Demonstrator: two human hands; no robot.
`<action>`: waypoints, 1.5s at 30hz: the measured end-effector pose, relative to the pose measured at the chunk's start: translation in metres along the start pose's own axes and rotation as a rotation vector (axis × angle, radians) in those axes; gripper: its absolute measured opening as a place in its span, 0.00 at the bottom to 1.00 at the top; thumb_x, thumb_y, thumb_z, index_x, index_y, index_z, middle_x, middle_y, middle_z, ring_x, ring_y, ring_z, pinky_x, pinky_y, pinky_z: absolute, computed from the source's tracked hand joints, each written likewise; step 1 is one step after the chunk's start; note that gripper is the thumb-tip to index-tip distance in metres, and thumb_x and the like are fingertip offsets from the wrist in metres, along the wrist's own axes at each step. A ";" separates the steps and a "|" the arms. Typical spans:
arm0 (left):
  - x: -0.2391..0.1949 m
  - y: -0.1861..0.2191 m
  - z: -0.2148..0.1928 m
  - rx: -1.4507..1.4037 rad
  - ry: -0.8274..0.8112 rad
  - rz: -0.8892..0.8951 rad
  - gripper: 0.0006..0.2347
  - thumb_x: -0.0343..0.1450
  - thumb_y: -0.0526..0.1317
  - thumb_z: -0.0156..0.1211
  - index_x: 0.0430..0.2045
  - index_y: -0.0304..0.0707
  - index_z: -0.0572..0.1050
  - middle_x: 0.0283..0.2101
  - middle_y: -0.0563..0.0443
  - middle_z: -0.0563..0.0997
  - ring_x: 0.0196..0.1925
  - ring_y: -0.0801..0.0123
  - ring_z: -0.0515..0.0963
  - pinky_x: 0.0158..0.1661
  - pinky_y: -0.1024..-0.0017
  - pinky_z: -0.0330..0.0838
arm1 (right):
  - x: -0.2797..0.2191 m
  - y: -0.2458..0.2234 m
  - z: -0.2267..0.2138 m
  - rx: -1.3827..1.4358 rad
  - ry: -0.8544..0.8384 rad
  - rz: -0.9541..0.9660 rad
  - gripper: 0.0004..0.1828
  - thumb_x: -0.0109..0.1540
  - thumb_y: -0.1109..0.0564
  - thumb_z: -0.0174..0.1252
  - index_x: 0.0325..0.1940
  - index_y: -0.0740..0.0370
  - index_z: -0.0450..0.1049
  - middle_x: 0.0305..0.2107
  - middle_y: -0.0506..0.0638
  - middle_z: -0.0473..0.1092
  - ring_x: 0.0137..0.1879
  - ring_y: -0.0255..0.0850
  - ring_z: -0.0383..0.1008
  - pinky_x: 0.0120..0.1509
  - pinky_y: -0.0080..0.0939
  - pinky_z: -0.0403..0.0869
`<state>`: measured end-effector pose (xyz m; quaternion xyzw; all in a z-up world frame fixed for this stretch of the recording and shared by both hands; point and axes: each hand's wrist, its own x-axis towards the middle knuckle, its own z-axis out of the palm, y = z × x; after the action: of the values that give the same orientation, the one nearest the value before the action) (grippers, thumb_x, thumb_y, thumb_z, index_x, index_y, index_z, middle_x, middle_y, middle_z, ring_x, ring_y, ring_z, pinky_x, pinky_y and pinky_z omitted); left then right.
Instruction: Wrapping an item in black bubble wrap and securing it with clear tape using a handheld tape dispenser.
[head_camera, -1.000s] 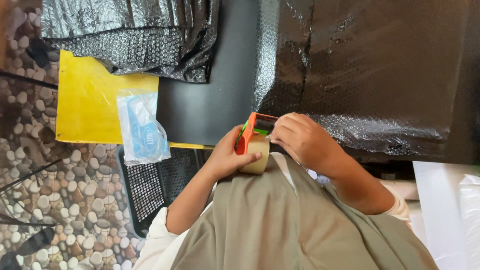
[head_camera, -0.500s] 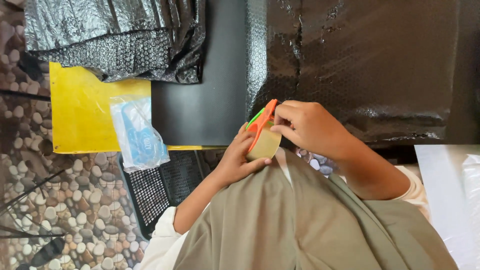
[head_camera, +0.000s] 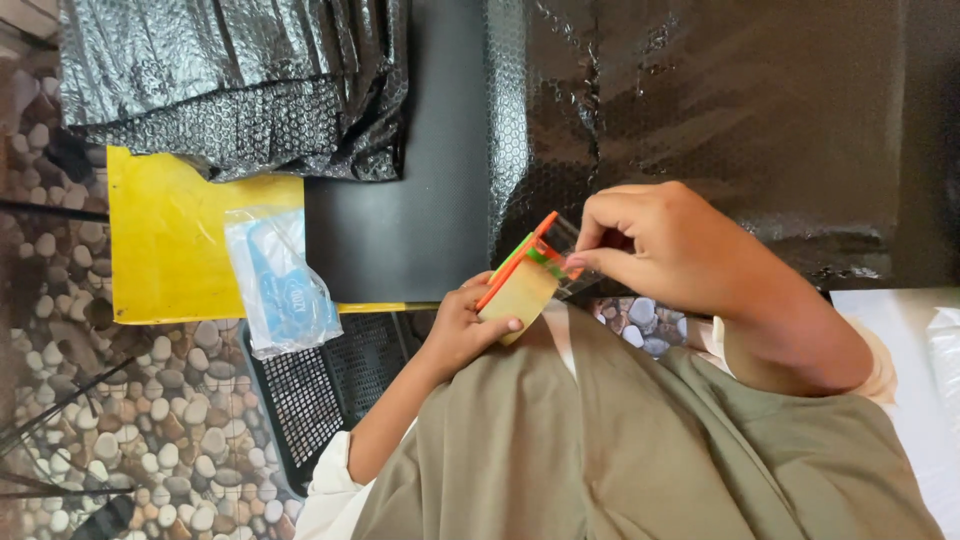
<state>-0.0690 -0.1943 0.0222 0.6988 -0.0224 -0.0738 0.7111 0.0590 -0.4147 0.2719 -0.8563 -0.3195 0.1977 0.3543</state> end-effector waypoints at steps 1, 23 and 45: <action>-0.001 0.021 0.000 0.000 -0.002 0.001 0.18 0.59 0.48 0.81 0.25 0.29 0.81 0.33 0.36 0.81 0.54 0.45 0.78 0.65 0.43 0.60 | 0.001 0.005 -0.007 -0.001 0.002 0.001 0.06 0.57 0.60 0.67 0.28 0.55 0.75 0.20 0.48 0.73 0.29 0.43 0.78 0.36 0.37 0.74; -0.006 0.015 -0.004 -0.371 -0.117 0.528 0.17 0.62 0.46 0.78 0.20 0.29 0.78 0.27 0.42 0.77 0.34 0.56 0.76 0.53 0.43 0.68 | 0.053 0.205 0.084 1.251 -0.117 0.289 0.07 0.63 0.62 0.64 0.34 0.67 0.74 0.23 0.53 0.73 0.24 0.33 0.75 0.28 0.28 0.72; -0.052 -0.052 -0.042 -0.403 0.388 0.493 0.25 0.59 0.41 0.80 0.36 0.11 0.74 0.31 0.25 0.80 0.30 0.44 0.84 0.37 0.44 0.84 | 0.052 0.242 0.234 1.118 0.121 0.760 0.09 0.59 0.59 0.70 0.36 0.64 0.75 0.21 0.55 0.74 0.26 0.35 0.74 0.33 0.31 0.78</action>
<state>-0.1181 -0.1467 -0.0270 0.5192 -0.0398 0.2305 0.8220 0.0622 -0.3987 -0.0689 -0.6067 0.1745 0.3957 0.6670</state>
